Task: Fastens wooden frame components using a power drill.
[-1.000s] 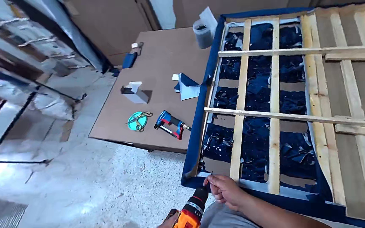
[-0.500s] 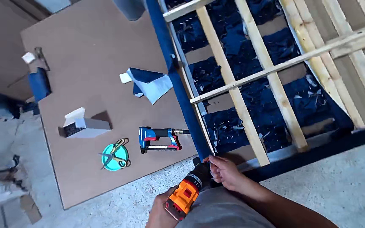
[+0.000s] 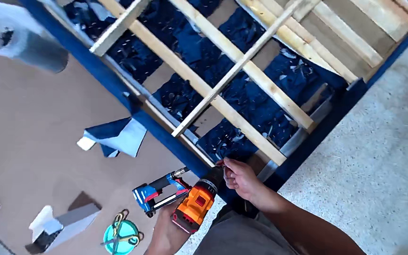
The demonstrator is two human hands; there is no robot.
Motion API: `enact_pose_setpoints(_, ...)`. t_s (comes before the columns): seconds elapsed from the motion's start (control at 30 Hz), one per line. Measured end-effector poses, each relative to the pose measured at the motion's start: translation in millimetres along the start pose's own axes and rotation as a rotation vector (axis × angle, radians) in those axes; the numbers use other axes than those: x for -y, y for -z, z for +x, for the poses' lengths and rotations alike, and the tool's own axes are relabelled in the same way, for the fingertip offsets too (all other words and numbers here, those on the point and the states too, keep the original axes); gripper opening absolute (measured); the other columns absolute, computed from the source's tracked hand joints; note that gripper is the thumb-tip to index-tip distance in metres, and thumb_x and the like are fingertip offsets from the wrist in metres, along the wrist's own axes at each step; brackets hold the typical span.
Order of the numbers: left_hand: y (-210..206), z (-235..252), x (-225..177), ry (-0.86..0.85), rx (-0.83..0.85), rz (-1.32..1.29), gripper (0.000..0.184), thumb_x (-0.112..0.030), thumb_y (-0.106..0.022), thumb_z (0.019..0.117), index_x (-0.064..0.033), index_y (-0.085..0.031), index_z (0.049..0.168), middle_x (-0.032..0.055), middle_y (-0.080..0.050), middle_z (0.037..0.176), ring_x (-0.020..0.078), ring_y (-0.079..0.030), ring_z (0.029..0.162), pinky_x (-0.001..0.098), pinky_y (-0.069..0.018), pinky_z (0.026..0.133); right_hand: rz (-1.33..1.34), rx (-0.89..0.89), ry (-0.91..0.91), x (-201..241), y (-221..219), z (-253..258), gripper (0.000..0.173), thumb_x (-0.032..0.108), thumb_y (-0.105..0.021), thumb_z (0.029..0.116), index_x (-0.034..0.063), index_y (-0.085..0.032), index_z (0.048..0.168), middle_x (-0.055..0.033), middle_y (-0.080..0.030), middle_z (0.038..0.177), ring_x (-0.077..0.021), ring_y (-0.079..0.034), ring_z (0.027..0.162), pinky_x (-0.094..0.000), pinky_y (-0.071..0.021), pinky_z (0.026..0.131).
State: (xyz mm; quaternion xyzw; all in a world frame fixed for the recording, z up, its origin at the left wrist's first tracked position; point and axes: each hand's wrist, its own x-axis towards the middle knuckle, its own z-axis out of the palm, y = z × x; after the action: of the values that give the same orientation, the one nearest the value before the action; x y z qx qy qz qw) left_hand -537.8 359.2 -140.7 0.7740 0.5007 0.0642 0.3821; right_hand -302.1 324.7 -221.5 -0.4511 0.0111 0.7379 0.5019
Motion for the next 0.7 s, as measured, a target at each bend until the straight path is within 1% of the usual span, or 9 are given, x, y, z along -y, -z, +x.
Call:
enact_pose_setpoints(0.13, -9.1, 46.2, -31.3, -0.048, 0.007, 0.069, 0.044, -0.050, -0.074, 0.0765, -0.0136, -0.077, 0.101, -0.0032, -0.076, 0.088, 0.0027, -0.072, 0.085, 0.0311, -0.0613, 0.078, 0.025, -0.004, 0.036, 38.6, 21.8, 9.4, 0.036, 0.039, -0.040, 0.1105, 0.0157, -0.067, 0.113, 0.0091, -0.037, 0.059, -0.0009, -0.032, 0.044, -0.0162, -0.0283, 0.042)
enact_pose_setpoints(0.2, -21.3, 61.1, -44.8, -0.032, -0.014, 0.070, 0.047, -0.052, -0.072, 0.0769, -0.0137, -0.077, 0.103, -0.0023, -0.076, 0.088, 0.0045, -0.072, 0.083, 0.0347, -0.0619, 0.076, 0.004, -0.016, -0.007, 58.1, 32.6, 21.3, 0.037, 0.038, -0.040, 0.1106, 0.0148, -0.068, 0.113, 0.0081, -0.041, 0.060, -0.0017, -0.036, 0.046, -0.0173, -0.0318, 0.044)
enact_pose_setpoints(0.27, -34.9, 74.8, -57.5, -0.006, -0.037, 0.087, 0.047, -0.052, -0.072, 0.0779, -0.0134, -0.077, 0.104, -0.0023, -0.077, 0.088, 0.0030, -0.072, 0.083, 0.0318, -0.0620, 0.076, -0.003, -0.014, -0.061, 76.4, 44.7, 34.0, 0.038, 0.038, -0.038, 0.1111, 0.0138, -0.068, 0.113, 0.0080, -0.043, 0.060, -0.0014, -0.037, 0.046, -0.0168, -0.0321, 0.044)
enact_pose_setpoints(0.3, -40.5, 80.7, -65.2, 0.026, -0.033, 0.104, 0.048, -0.052, -0.072, 0.0778, -0.0134, -0.077, 0.104, -0.0022, -0.077, 0.089, 0.0030, -0.072, 0.084, 0.0317, -0.0622, 0.077, -0.004, -0.009, -0.093, 84.5, 52.3, 39.4, 0.039, 0.037, -0.038, 0.1113, 0.0133, -0.068, 0.113, 0.0079, -0.042, 0.060, -0.0016, -0.036, 0.046, -0.0171, -0.0316, 0.044)
enact_pose_setpoints(0.37, -49.3, 88.7, -83.3, 0.090, -0.001, 0.141, 0.050, -0.053, -0.072, 0.0772, -0.0126, -0.077, 0.106, -0.0001, -0.077, 0.090, 0.0073, -0.073, 0.083, 0.0371, -0.0625, 0.075, -0.017, 0.007, -0.161, 96.1, 69.4, 44.4, 0.039, 0.037, -0.037, 0.1116, 0.0132, -0.068, 0.112, 0.0079, -0.043, 0.060, -0.0018, -0.036, 0.046, -0.0174, -0.0314, 0.044)
enact_pose_setpoints(0.43, -54.8, 93.9, -104.1, 0.120, 0.028, 0.148, 0.052, -0.053, -0.071, 0.0793, -0.0113, -0.076, 0.110, 0.0015, -0.077, 0.092, 0.0090, -0.074, 0.084, 0.0377, -0.0622, 0.075, -0.025, 0.031, -0.214, 107.8, 83.0, 43.7, 0.038, 0.038, -0.038, 0.1114, 0.0142, -0.068, 0.113, 0.0080, -0.043, 0.061, -0.0017, -0.037, 0.047, -0.0173, -0.0317, 0.045)
enact_pose_setpoints(0.53, -62.2, 102.6, -135.5, 0.172, 0.052, 0.114, 0.053, -0.048, -0.073, 0.0804, -0.0079, -0.075, 0.114, 0.0025, -0.078, 0.095, 0.0060, -0.073, 0.087, 0.0320, -0.0614, 0.079, -0.002, 0.070, -0.232, 127.2, 98.8, 41.5, 0.036, 0.036, -0.040, 0.1109, 0.0139, -0.067, 0.112, 0.0081, -0.043, 0.060, -0.0006, -0.037, 0.046, -0.0159, -0.0315, 0.043)
enact_pose_setpoints(0.63, -74.6, 114.8, -157.9, 0.218, 0.013, 0.049, 0.050, -0.046, -0.076, 0.0783, -0.0059, -0.075, 0.109, 0.0003, -0.077, 0.092, -0.0020, -0.071, 0.087, 0.0219, -0.0592, 0.081, 0.013, 0.068, -0.235, 150.0, 112.1, 40.3, 0.036, 0.036, -0.039, 0.1110, 0.0134, -0.067, 0.112, 0.0081, -0.043, 0.061, -0.0008, -0.036, 0.046, -0.0161, -0.0308, 0.044)
enact_pose_setpoints(0.7, -82.5, 128.3, -169.3, 0.221, -0.020, 0.040, 0.048, -0.044, -0.077, 0.0769, -0.0064, -0.075, 0.106, -0.0022, -0.077, 0.090, -0.0049, -0.070, 0.086, 0.0182, -0.0583, 0.081, 0.033, 0.069, -0.217, 165.9, 120.5, 42.9, 0.036, 0.036, -0.040, 0.1109, 0.0130, -0.067, 0.111, 0.0077, -0.043, 0.061, -0.0010, -0.037, 0.046, -0.0160, -0.0316, 0.044)
